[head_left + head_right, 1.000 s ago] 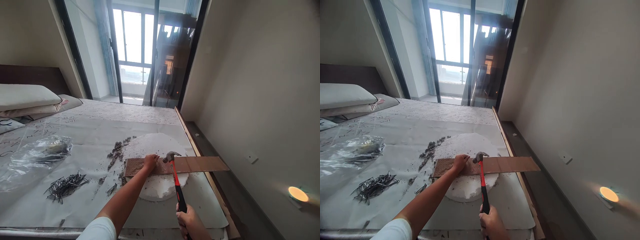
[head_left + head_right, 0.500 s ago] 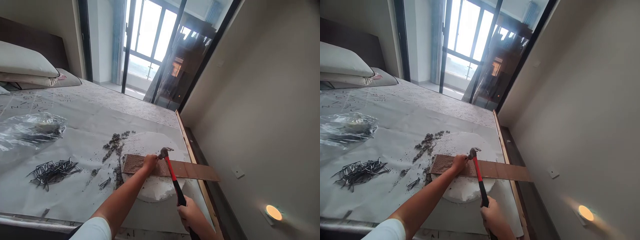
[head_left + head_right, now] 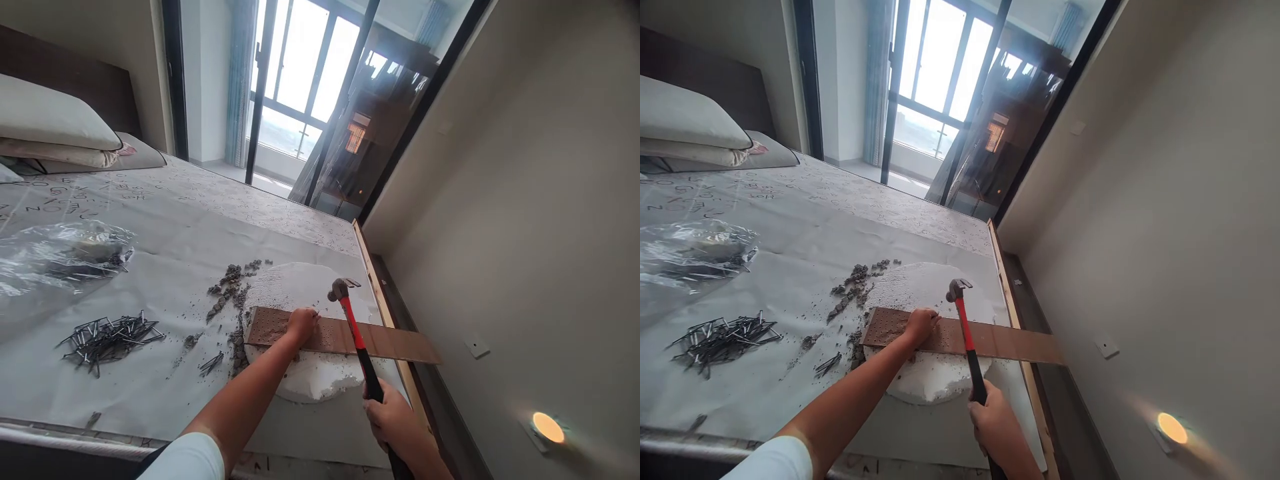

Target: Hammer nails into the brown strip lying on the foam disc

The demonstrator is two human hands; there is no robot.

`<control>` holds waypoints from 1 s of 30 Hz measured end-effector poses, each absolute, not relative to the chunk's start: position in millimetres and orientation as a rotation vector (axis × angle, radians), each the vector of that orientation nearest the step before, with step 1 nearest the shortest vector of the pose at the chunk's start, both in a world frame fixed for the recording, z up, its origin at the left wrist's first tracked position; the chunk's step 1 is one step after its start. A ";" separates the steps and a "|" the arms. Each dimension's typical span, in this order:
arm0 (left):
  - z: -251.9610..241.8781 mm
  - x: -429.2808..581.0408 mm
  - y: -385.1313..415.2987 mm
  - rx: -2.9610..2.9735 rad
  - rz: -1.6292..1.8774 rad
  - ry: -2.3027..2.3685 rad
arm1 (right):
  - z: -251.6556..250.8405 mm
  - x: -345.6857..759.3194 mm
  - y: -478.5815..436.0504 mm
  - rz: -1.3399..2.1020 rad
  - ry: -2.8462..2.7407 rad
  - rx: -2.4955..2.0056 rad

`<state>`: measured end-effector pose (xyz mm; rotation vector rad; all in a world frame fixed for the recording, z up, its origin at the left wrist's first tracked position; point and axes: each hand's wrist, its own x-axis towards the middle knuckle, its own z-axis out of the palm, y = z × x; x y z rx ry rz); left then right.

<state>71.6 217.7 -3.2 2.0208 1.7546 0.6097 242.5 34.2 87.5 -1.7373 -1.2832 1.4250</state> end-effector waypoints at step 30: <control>64.5 -3.2 186.6 1.045 1.630 1.097 | 63.0 211.8 24.7 1.515 -0.995 -1.374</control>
